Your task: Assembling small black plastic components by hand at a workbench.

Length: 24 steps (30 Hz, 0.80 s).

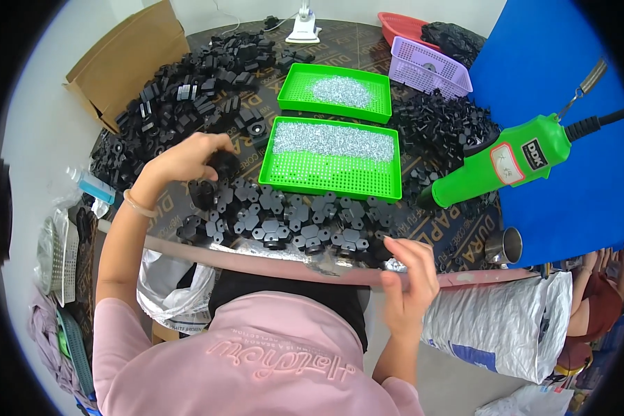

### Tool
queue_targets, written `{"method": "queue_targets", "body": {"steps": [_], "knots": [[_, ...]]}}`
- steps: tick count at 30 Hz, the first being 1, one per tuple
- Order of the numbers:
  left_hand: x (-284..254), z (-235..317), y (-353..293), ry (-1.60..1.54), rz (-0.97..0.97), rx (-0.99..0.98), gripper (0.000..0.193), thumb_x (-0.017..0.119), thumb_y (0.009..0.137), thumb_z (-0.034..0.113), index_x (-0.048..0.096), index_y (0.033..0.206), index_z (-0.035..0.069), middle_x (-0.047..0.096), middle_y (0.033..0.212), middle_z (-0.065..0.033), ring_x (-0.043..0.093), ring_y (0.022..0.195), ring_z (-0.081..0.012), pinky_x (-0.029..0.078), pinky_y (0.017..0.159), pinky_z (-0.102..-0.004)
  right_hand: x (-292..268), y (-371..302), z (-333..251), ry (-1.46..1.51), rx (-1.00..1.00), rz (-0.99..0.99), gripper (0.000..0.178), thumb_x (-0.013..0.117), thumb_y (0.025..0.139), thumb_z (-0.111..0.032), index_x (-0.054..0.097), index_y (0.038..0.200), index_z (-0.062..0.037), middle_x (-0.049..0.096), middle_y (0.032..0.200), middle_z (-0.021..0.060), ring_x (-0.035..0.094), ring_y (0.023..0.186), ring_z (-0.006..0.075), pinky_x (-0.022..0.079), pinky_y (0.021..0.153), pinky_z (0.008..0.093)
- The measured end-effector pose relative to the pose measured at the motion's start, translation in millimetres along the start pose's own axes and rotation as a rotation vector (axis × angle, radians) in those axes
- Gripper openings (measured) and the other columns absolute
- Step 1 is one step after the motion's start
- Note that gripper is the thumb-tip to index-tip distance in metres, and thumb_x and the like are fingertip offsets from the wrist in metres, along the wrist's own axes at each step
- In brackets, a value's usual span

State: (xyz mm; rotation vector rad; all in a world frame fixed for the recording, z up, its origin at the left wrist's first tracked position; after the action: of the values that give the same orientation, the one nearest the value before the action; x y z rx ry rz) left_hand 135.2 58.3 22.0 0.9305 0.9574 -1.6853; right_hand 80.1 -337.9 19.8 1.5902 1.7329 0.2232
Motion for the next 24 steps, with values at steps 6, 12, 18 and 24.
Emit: {"method": "queue_targets", "body": {"steps": [6, 12, 18, 24], "knots": [[-24, -7, 28, 0.005, 0.047, 0.081, 0.044, 0.075, 0.068, -0.005, 0.066, 0.111, 0.001, 0.072, 0.094, -0.0156, 0.070, 0.079, -0.0295, 0.056, 0.074, -0.0377, -30, 0, 18, -0.158, 0.134, 0.172, 0.016, 0.069, 0.091, -0.011, 0.072, 0.102, 0.0004, 0.068, 0.100, 0.0121, 0.063, 0.087, 0.0206, 0.049, 0.075, 0.0295], [-2, 11, 75, 0.527, 0.310, 0.274, 0.055, 0.080, 0.059, -0.001, 0.068, 0.110, 0.012, 0.056, 0.118, -0.0108, 0.051, 0.112, -0.0318, 0.050, 0.091, -0.0390, -43, 15, 46, -0.327, 0.282, 0.177, 0.008, 0.069, 0.089, -0.002, 0.071, 0.097, -0.0023, 0.066, 0.094, 0.0045, 0.059, 0.074, 0.0115, 0.044, 0.060, 0.0244], [-23, 5, 68, 0.323, 0.424, 0.307, 0.051, 0.086, 0.056, 0.009, 0.066, 0.103, 0.004, 0.060, 0.121, -0.0137, 0.053, 0.115, -0.0344, 0.045, 0.099, -0.0425, -46, 22, 72, -0.409, 0.285, 0.084, 0.012, 0.070, 0.084, 0.003, 0.070, 0.095, -0.0001, 0.066, 0.090, 0.0083, 0.061, 0.069, 0.0158, 0.046, 0.061, 0.0286], [-25, 35, 17, -0.476, 0.556, 0.028, 0.037, 0.077, 0.080, 0.006, 0.058, 0.110, 0.000, 0.063, 0.096, -0.0013, 0.055, 0.080, -0.0030, 0.046, 0.060, -0.0174, -26, 42, 99, -0.542, 0.272, -0.042, 0.024, 0.079, 0.079, -0.010, 0.067, 0.097, 0.0010, 0.065, 0.089, 0.0148, 0.063, 0.071, 0.0286, 0.049, 0.065, 0.0382]]}}
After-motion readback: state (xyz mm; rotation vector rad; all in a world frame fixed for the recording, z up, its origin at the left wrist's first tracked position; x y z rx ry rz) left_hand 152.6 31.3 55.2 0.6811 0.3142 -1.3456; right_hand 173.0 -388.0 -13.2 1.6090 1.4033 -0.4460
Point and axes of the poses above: each hand's wrist, its own y-axis towards the middle knuckle, its own x-axis out of the palm, z = x × y, the point moved 6 cm from there along y, towards the middle knuckle
